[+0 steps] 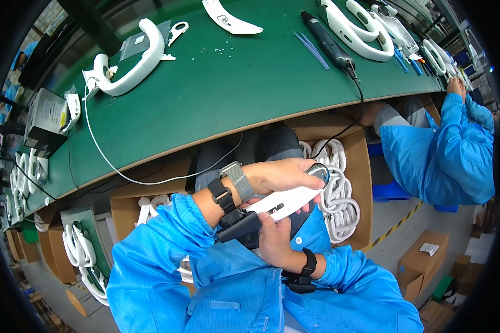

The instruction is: Assemble components into a white curved electronic device housing.

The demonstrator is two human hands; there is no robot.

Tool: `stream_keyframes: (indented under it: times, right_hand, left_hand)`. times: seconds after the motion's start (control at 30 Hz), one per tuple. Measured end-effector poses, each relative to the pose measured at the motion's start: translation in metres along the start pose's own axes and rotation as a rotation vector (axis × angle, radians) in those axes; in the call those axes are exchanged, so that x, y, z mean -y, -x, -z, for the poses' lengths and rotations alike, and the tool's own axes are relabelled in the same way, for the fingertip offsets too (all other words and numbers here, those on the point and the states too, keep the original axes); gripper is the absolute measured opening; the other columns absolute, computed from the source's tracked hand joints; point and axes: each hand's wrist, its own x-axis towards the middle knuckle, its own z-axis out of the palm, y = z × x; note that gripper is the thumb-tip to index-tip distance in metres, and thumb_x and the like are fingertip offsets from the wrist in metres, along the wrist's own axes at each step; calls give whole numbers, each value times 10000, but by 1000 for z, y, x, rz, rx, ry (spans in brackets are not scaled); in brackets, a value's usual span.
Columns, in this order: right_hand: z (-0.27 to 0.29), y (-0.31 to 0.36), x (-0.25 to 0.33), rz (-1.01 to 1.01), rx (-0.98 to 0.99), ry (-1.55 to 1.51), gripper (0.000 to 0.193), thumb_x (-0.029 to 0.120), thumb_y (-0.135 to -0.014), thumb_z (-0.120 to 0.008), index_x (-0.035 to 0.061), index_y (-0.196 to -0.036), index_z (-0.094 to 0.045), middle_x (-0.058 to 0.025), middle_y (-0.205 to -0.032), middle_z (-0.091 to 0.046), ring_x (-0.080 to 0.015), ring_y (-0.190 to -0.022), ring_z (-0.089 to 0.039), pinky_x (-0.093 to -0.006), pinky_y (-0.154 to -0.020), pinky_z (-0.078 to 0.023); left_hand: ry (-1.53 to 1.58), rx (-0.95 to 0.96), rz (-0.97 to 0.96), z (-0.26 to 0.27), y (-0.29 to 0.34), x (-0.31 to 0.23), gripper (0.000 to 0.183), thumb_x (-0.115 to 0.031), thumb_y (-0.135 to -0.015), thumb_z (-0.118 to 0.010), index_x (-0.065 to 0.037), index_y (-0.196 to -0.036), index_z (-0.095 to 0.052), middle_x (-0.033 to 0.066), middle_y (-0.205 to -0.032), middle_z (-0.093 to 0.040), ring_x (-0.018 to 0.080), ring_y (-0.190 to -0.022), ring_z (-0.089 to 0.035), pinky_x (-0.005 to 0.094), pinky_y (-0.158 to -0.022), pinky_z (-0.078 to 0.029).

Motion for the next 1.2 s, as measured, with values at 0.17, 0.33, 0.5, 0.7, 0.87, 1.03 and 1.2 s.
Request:
stream_keyframes:
  times: [0.17, 0.33, 0.5, 0.7, 0.87, 1.03, 1.2]
  right_hand:
    - [1, 1, 4, -1, -1, -30, 312, 73, -970, -489, -89, -1224, -566, -156, -1159, -661, -194, -1088, -623, -307, -960, -473]
    - [1, 3, 3, -32, -5, -64, 310, 81, -971, -496, -88, -1221, -568, -164, -1171, -655, -204, -1103, -617, -320, -987, -462]
    - [1, 2, 4, -47, 22, 13, 311, 90, -973, -487, -85, -1217, -566, -166, -1162, -659, -212, -1110, -619, -328, -993, -461]
    - [7, 5, 15, -4, 197, 15, 342, 113, -964, -490, -79, -1243, -536, -151, -1108, -682, -218, -1061, -646, -347, -975, -483]
    - [34, 2, 43, 72, 471, 616, 481, 227, -770, -827, -31, -1114, -610, -102, -828, -710, -189, -758, -710, -320, -672, -550]
    - [7, -15, 64, 191, 483, 822, 379, 224, -811, -776, -29, -1043, -616, -118, -806, -688, -218, -718, -706, -285, -652, -534]
    - [3, -15, 58, -75, 522, 553, 245, 191, -924, -598, -41, -1002, -600, -95, -715, -676, -168, -650, -684, -289, -628, -535]
  left_hand:
    - [22, 17, -4, 1, -7, 5, 228, -228, -952, -607, -66, -1072, -499, 101, -978, -671, 165, -765, -667, 304, -647, -574]
    - [31, 12, -17, 0, -5, 6, 196, -214, -957, -596, -72, -1055, -503, 104, -974, -672, 166, -754, -667, 304, -636, -568]
    - [32, -23, -39, -1, 2, 5, 174, -206, -958, -595, -79, -1046, -515, 107, -966, -672, 168, -757, -669, 301, -632, -565]
    - [104, -171, -224, -8, 20, 5, 308, -209, -956, -604, -82, -1211, -487, 120, -974, -654, 191, -781, -679, 322, -642, -574]
    - [620, -522, -721, -43, 82, 15, 426, -181, -958, -583, -110, -1346, -421, 136, -1000, -621, 252, -845, -664, 404, -760, -565]
    - [737, -730, -855, -39, 94, 31, 374, -247, -981, -574, -126, -1312, -449, 94, -959, -577, 233, -854, -622, 432, -796, -542]
    - [718, -732, -863, -27, 96, 39, 377, -222, -974, -608, -109, -1304, -467, 98, -987, -624, 211, -847, -659, 386, -750, -582]
